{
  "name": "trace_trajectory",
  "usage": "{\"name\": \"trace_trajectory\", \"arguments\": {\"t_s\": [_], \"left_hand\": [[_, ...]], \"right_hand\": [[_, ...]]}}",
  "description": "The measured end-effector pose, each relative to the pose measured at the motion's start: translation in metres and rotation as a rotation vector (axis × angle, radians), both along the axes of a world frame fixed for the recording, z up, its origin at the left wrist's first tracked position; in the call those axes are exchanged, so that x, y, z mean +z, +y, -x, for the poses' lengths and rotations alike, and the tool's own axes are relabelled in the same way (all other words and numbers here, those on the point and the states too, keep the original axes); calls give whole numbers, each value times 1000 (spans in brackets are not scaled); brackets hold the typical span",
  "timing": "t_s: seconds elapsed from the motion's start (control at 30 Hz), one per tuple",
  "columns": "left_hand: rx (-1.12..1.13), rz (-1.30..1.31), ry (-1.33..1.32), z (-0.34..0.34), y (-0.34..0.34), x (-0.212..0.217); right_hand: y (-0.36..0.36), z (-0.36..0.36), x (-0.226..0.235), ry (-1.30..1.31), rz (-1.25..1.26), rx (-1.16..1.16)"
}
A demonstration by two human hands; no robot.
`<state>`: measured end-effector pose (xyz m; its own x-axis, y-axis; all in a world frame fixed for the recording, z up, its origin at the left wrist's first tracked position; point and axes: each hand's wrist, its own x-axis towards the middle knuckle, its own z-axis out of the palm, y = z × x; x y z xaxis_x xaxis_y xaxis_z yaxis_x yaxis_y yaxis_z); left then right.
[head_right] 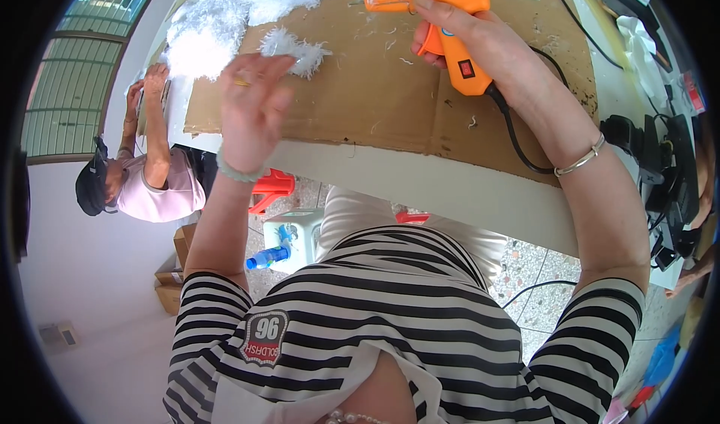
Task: Using a hot glue gun to attach synthetic stuffing material to cardboard.
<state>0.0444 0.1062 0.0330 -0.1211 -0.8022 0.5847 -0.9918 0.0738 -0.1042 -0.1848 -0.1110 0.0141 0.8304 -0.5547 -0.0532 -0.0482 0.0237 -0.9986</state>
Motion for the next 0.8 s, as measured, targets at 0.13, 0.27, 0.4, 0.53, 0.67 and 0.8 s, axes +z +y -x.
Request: {"name": "trace_trajectory", "arguments": {"t_s": [0.13,0.27,0.4,0.53,0.67,0.8], "left_hand": [[31,-130,-76,18,-7,-13],[99,-214,-118,10,-15,-19],[72,-196,28,-3,-13,-25],[83,-131,132,-5,-11,-29],[120,-109,-9,1,-10,-30],[37,59,261,-10,-19,-26]], "right_hand": [[0,-1,-1,-16,-14,-11],[2,0,1,-17,-49,-35],[0,3,0,-92,-96,-29],[-15,7,3,-188,-227,-98],[-32,22,21,-551,-313,-201],[-71,53,71,-930,-540,139]]}}
